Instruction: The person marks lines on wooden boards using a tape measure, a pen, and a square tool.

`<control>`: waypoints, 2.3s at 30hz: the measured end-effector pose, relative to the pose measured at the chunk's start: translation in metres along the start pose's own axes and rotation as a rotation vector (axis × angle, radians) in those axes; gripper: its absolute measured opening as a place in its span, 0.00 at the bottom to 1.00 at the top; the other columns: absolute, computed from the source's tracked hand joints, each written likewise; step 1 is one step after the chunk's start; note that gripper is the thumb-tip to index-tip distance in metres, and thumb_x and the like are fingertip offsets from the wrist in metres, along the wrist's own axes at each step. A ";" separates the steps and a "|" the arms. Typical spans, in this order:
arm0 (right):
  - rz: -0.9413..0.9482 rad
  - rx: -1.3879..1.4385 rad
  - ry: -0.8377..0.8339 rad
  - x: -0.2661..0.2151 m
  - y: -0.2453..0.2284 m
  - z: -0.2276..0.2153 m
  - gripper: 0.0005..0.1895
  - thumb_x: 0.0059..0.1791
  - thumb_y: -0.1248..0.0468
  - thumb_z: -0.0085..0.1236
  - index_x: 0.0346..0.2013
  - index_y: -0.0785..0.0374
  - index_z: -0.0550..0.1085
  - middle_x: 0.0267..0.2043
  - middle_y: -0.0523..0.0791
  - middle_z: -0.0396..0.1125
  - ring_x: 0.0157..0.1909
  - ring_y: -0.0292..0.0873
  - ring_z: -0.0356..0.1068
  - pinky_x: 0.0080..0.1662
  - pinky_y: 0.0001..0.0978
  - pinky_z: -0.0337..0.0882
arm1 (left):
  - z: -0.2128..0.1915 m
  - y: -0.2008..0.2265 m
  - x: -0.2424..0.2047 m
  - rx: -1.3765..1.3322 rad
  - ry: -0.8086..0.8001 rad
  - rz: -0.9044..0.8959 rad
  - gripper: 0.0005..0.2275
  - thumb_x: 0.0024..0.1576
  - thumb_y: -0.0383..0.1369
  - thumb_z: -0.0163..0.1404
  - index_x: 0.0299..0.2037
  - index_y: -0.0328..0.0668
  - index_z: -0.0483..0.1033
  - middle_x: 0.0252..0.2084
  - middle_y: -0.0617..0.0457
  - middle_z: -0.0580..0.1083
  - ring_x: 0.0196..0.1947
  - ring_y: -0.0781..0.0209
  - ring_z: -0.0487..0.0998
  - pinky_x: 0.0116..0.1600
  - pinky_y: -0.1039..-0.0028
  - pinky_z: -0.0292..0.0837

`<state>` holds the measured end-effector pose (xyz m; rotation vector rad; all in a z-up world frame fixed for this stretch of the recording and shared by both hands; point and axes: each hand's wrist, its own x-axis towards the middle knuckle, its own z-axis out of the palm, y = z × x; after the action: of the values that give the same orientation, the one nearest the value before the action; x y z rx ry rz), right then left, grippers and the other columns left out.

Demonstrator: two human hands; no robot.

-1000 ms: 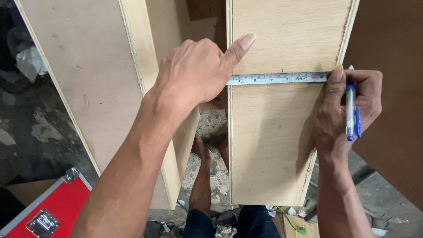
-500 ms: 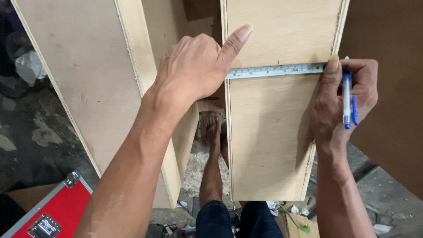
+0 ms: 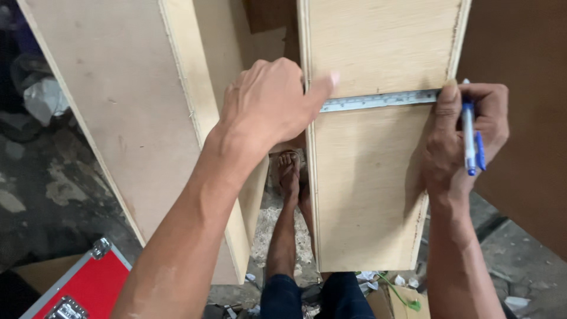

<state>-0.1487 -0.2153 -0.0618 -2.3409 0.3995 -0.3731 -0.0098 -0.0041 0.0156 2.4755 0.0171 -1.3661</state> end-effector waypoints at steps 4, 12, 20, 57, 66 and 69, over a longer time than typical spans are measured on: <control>0.035 -0.002 0.015 0.004 -0.013 -0.001 0.12 0.65 0.65 0.52 0.41 0.70 0.67 0.38 0.47 0.58 0.39 0.42 0.57 0.42 0.36 0.60 | 0.003 0.002 0.003 0.094 0.019 0.050 0.25 0.56 0.55 0.50 0.21 0.40 0.64 0.25 0.50 0.74 0.29 0.44 0.74 0.37 0.55 0.68; 0.158 -0.049 0.005 0.007 -0.021 -0.003 0.12 0.60 0.59 0.51 0.38 0.65 0.68 0.34 0.43 0.62 0.35 0.39 0.59 0.39 0.32 0.61 | 0.004 0.007 0.004 0.141 0.012 -0.033 0.25 0.57 0.53 0.59 0.22 0.39 0.68 0.24 0.52 0.73 0.25 0.52 0.74 0.36 0.58 0.70; 0.221 -0.006 -0.038 0.010 -0.015 -0.006 0.13 0.59 0.56 0.52 0.38 0.63 0.70 0.35 0.42 0.63 0.36 0.36 0.61 0.40 0.29 0.63 | -0.005 0.017 0.007 0.144 -0.074 -0.106 0.22 0.55 0.51 0.59 0.22 0.41 0.70 0.22 0.55 0.69 0.25 0.56 0.69 0.35 0.65 0.65; -0.390 0.124 -0.843 0.110 -0.018 -0.001 0.08 0.46 0.59 0.61 0.29 0.61 0.74 0.30 0.41 0.72 0.25 0.34 0.70 0.28 0.21 0.65 | -0.029 0.032 0.016 0.162 -0.253 -0.203 0.25 0.56 0.54 0.58 0.26 0.37 0.72 0.28 0.49 0.74 0.31 0.48 0.74 0.39 0.58 0.67; -0.395 0.043 -0.815 0.103 -0.016 -0.003 0.09 0.47 0.59 0.57 0.30 0.61 0.71 0.32 0.39 0.74 0.32 0.36 0.75 0.34 0.23 0.65 | -0.034 0.028 0.017 0.106 -0.283 -0.177 0.24 0.57 0.53 0.55 0.23 0.38 0.71 0.27 0.50 0.74 0.29 0.51 0.74 0.36 0.61 0.66; -0.354 0.147 -0.801 0.098 -0.022 -0.002 0.10 0.48 0.63 0.58 0.27 0.65 0.68 0.30 0.45 0.73 0.28 0.37 0.72 0.32 0.22 0.63 | -0.034 0.022 0.019 0.060 -0.298 -0.209 0.36 0.58 0.66 0.44 0.18 0.36 0.58 0.23 0.50 0.67 0.25 0.53 0.66 0.32 0.63 0.60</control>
<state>-0.0564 -0.2392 -0.0295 -2.1933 -0.4143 0.3711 0.0320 -0.0186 0.0230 2.3446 0.1739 -1.8361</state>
